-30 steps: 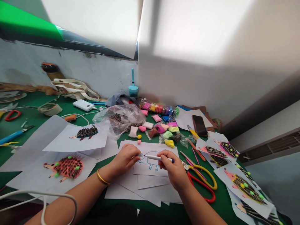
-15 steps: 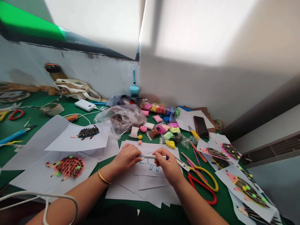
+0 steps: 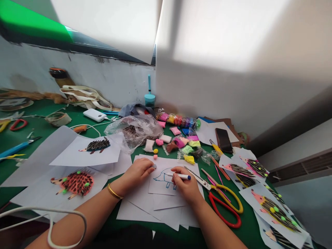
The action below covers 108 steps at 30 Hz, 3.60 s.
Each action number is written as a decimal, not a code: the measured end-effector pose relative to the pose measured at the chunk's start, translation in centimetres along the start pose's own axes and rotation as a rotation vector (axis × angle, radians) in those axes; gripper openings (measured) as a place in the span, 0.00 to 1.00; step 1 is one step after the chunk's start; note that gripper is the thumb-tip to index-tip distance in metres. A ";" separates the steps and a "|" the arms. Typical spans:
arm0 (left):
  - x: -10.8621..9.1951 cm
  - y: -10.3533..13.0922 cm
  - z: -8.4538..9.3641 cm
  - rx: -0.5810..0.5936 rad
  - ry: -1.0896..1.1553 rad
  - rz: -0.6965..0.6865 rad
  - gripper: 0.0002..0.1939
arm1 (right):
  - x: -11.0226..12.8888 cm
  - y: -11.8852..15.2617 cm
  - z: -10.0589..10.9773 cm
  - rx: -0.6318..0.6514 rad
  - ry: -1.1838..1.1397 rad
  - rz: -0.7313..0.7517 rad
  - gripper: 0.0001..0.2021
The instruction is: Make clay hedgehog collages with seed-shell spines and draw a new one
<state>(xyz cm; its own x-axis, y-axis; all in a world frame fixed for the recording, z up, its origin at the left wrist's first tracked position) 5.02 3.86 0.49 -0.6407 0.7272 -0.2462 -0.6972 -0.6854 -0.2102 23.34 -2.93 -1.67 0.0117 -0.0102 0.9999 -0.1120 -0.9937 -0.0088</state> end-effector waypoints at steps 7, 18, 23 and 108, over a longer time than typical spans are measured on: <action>0.0 0.1 -0.1 0.011 -0.022 0.026 0.16 | -1.5 0.2 -1.0 0.039 0.091 -0.032 0.12; 0.0 0.1 -0.1 0.001 -0.021 0.034 0.16 | -1.1 0.2 -1.5 0.053 0.160 -0.014 0.11; -0.1 0.2 -0.1 -0.001 -0.029 0.033 0.17 | -1.3 0.2 -1.4 0.040 0.136 -0.024 0.10; -3.3 0.4 0.7 -0.069 0.112 -0.074 0.11 | 2.6 0.1 -1.3 0.166 -0.140 0.058 0.11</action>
<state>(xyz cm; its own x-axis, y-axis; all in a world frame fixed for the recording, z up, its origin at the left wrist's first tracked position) 6.67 1.18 1.85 -0.5458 0.7701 -0.3303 -0.7149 -0.6336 -0.2958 22.10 -2.95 0.97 0.1495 -0.0721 0.9861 0.0482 -0.9956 -0.0801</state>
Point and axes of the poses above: each hand's wrist, its own y-axis away from the middle knuckle, its own z-axis out of the back of the hand, x = y × z, the point moved 8 cm from there along -y, towards the middle knuckle, and after that the axes turned 14 degrees about -y, right-handed, at the moved point
